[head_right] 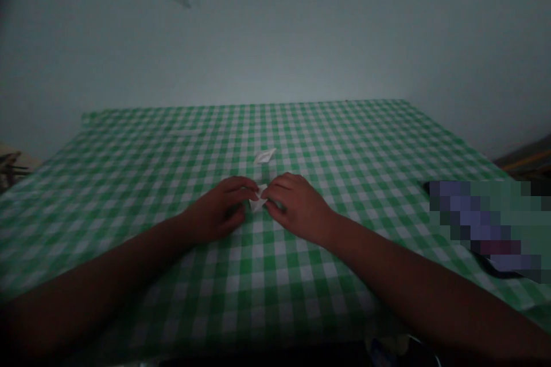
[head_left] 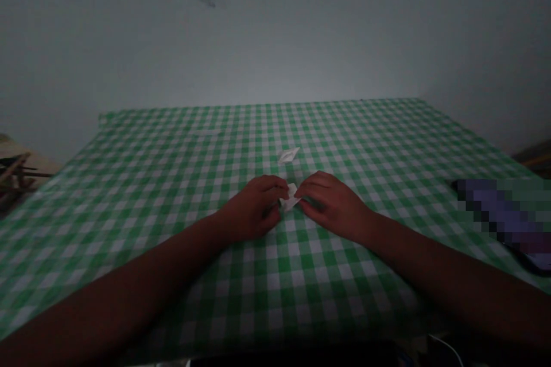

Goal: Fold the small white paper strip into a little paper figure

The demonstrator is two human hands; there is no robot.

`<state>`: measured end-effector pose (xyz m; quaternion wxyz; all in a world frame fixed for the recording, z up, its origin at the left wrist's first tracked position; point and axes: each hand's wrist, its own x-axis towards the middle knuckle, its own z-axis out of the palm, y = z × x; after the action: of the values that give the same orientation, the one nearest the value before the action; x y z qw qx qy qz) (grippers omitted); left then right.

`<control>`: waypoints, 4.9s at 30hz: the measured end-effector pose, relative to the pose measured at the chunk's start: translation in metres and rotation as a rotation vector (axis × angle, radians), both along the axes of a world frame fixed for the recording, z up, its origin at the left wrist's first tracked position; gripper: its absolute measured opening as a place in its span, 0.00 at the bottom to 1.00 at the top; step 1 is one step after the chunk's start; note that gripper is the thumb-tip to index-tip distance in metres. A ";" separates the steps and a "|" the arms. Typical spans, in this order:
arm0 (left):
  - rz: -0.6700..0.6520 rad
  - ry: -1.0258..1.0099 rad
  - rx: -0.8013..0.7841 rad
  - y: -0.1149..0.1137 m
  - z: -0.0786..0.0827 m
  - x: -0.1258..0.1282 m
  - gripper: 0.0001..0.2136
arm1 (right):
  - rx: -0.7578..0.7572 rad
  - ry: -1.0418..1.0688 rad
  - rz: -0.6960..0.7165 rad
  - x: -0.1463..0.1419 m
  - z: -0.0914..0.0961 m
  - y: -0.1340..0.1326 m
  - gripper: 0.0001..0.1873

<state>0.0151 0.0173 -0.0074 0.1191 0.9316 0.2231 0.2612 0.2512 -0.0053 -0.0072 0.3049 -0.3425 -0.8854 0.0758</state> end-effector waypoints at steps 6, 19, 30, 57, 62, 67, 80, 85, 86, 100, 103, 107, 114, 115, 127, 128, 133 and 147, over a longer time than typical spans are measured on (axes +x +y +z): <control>0.096 0.084 -0.080 -0.003 -0.002 0.004 0.10 | -0.044 -0.073 0.023 -0.002 -0.005 0.000 0.07; 0.134 0.101 -0.116 0.000 -0.002 0.002 0.09 | -0.079 -0.142 0.003 -0.002 -0.003 -0.001 0.02; 0.162 0.057 -0.066 -0.004 0.000 0.003 0.23 | 0.093 -0.283 -0.011 -0.002 -0.001 -0.005 0.08; -0.018 0.299 0.032 -0.003 0.002 -0.005 0.10 | -0.110 -0.087 0.030 0.002 -0.003 0.005 0.08; -0.062 0.296 0.050 -0.003 0.001 -0.003 0.09 | -0.105 -0.093 0.000 -0.002 -0.009 0.008 0.08; -0.094 0.256 0.047 -0.003 0.001 -0.003 0.08 | -0.103 -0.134 -0.046 -0.005 -0.012 0.010 0.07; -0.053 0.348 0.074 -0.007 0.008 -0.002 0.11 | -0.113 -0.133 -0.211 -0.005 -0.016 0.012 0.09; 0.027 0.398 0.077 -0.007 0.012 -0.002 0.12 | -0.048 -0.068 -0.162 -0.002 -0.008 0.009 0.07; 0.042 0.399 0.077 -0.006 0.012 -0.003 0.12 | -0.030 -0.065 -0.137 -0.001 -0.006 0.007 0.07; 0.034 0.369 0.032 0.007 0.008 -0.015 0.14 | -0.061 -0.275 0.072 0.000 -0.003 0.000 0.18; 0.022 0.377 0.026 0.008 0.009 -0.018 0.15 | -0.064 -0.267 0.059 0.000 -0.002 -0.001 0.19; 0.016 0.402 0.018 0.007 0.011 -0.019 0.16 | -0.070 -0.252 0.068 0.000 0.000 -0.001 0.19; 0.012 0.420 0.016 0.004 0.015 -0.018 0.19 | -0.077 -0.231 0.060 -0.001 -0.001 -0.002 0.19; 0.015 0.423 0.016 0.004 0.015 -0.018 0.19 | -0.084 -0.239 0.054 -0.001 -0.001 -0.002 0.19; 0.019 0.448 0.007 0.002 0.017 -0.017 0.20 | -0.083 -0.223 0.046 -0.001 -0.003 -0.002 0.19; 0.026 0.456 0.008 0.002 0.017 -0.016 0.20 | -0.083 -0.218 0.051 -0.001 -0.002 -0.002 0.19; 0.037 0.501 -0.005 -0.002 0.021 -0.015 0.22 | -0.095 -0.227 0.077 0.003 -0.001 0.000 0.20; 0.053 0.511 -0.001 -0.004 0.022 -0.013 0.21 | -0.100 -0.405 -0.234 0.001 0.004 -0.004 0.20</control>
<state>0.0023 0.0130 0.0146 0.0526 0.9611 0.2704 0.0203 0.2522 -0.0089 -0.0034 0.1106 -0.4658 -0.8778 0.0134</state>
